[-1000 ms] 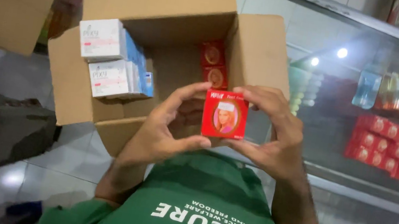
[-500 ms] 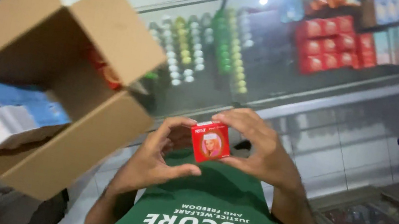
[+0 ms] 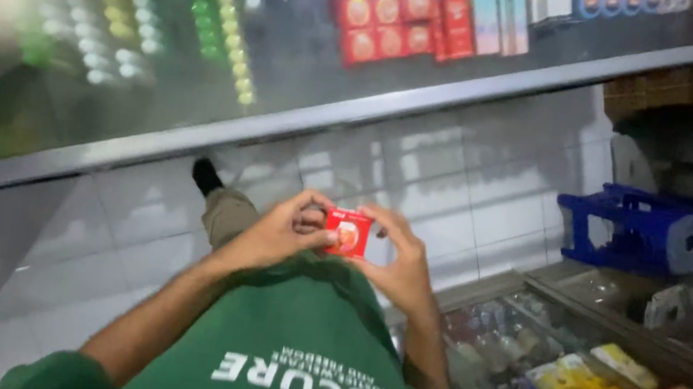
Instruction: Unpacking cosmetic boxes from a shipping carton and arranging them neatly in a glass display case.
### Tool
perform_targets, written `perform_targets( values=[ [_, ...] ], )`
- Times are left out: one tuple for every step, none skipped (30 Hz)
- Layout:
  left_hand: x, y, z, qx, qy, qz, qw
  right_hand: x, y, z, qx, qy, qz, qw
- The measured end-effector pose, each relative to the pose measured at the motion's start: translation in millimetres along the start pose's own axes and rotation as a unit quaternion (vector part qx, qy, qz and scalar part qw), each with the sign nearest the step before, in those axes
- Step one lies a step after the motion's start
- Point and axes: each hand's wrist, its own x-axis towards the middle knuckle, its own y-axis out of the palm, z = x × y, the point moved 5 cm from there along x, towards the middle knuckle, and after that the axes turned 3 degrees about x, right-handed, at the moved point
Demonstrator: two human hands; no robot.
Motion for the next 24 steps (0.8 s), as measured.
perform_targets(
  values=[
    [20, 3, 15, 0.003, 0.002, 0.000, 1.000, 3, -9, -7, 0.000, -0.003, -0.002, 1.000],
    [37, 4, 33, 0.006, 0.000, -0.025, 1.000, 4, -17, -15, 0.005, 0.023, -0.005, 1.000],
    [52, 4, 52, 0.008, -0.003, -0.051, 0.999, 5, -23, -23, 0.009, 0.050, -0.008, 0.999],
    [64, 11, 57, 0.005, -0.012, -0.056, 0.998, 8, -25, -39, 0.015, 0.057, -0.001, 0.998],
    [75, 14, 61, -0.017, -0.011, -0.091, 0.996, 10, -26, -55, 0.007, 0.058, -0.006, 0.998],
    [94, 10, 58, -0.034, -0.001, -0.127, 0.991, 24, -27, -72, -0.002, 0.049, -0.013, 0.999],
    [105, 10, 66, -0.032, -0.002, -0.134, 0.990, 27, -27, -92, 0.004, 0.047, -0.009, 0.999],
    [119, 3, 72, -0.033, -0.011, -0.163, 0.986, 34, -26, -114, 0.040, 0.056, 0.000, 0.998],
    [133, -3, 76, -0.033, -0.020, -0.192, 0.981, 42, -24, -134, 0.077, 0.065, 0.009, 0.995],
    [142, -5, 66, -0.029, -0.021, -0.195, 0.980, 56, -31, -146, 0.082, 0.063, 0.008, 0.995],
    [150, -9, 55, -0.028, -0.008, -0.232, 0.972, 69, -38, -160, 0.046, 0.077, 0.007, 0.996],
    [158, -14, 42, -0.025, 0.005, -0.264, 0.964, 82, -45, -173, 0.011, 0.093, 0.001, 0.996],
    [165, -12, 16, -0.019, 0.005, -0.264, 0.964, 94, -46, -183, 0.015, 0.092, -0.003, 0.996],
    [173, -8, -5, 0.077, -0.084, -0.290, 0.950, 104, -58, -193, -0.019, 0.084, -0.049, 0.995],
    [180, -5, -26, 0.172, -0.170, -0.311, 0.919, 113, -68, -203, -0.052, 0.077, -0.095, 0.991],
    [212, -33, 27, 0.171, -0.176, -0.310, 0.918, 128, -79, -199, -0.051, 0.082, -0.093, 0.991],
    [241, -59, 62, 0.084, 0.026, -0.367, 0.926, 143, -88, -191, -0.063, 0.047, -0.097, 0.992],
    [274, -84, 93, -0.009, 0.230, -0.409, 0.883, 163, -97, -184, -0.074, 0.006, -0.098, 0.992],
    [277, -87, 75, -0.010, 0.229, -0.412, 0.882, 184, -97, -191, -0.073, 0.007, -0.095, 0.993],
    [279, -87, 57, 0.010, 0.238, -0.438, 0.867, 203, -102, -195, -0.090, -0.035, -0.119, 0.988],
    [279, -88, 39, 0.031, 0.246, -0.463, 0.851, 221, -106, -198, -0.106, -0.077, -0.144, 0.981],
    [281, -84, 20, 0.027, 0.245, -0.471, 0.847, 241, -106, -207, -0.105, -0.080, -0.134, 0.982],
    [284, -80, 3, 0.029, 0.206, -0.475, 0.855, 261, -106, -214, -0.125, -0.094, -0.142, 0.978],
    [281, -75, -12, 0.031, 0.162, -0.481, 0.861, 276, -103, -220, -0.141, -0.104, -0.147, 0.973]
  ],
)
